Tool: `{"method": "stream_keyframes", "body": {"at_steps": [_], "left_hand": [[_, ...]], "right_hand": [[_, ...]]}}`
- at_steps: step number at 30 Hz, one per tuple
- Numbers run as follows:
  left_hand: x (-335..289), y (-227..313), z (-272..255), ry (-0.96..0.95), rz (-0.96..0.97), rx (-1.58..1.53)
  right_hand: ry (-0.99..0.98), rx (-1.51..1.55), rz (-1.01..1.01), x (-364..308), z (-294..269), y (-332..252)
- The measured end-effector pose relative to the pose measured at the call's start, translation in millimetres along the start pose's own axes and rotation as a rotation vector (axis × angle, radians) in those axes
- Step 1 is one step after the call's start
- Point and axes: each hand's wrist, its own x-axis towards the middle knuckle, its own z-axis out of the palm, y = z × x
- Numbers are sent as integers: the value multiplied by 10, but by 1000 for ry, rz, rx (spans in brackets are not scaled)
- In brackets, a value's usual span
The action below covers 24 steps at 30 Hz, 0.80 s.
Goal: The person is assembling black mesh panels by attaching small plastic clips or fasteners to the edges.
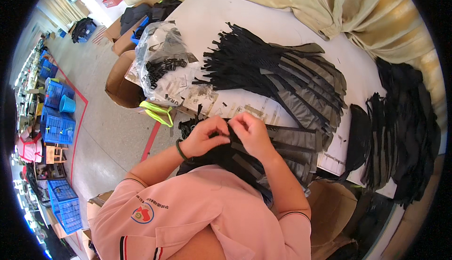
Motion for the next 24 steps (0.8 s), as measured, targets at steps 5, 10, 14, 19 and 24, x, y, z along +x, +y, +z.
{"method": "stream_keyframes", "body": {"at_steps": [5, 10, 14, 19, 24], "left_hand": [[-316, 92, -229, -47, -417, -432], [-266, -81, -917, 319, -67, 715], [655, -128, -970, 436, -155, 434], [1363, -518, -945, 409, 23, 754], [1316, -17, -621, 136, -222, 155]], "right_hand": [[-212, -42, 201, 137, -54, -198], [-36, -347, -37, 321, -342, -84], [-71, -297, 6, 358, -129, 53], [-345, -285, 34, 200, 87, 102], [-169, 346, 217, 308, -202, 354]]}}
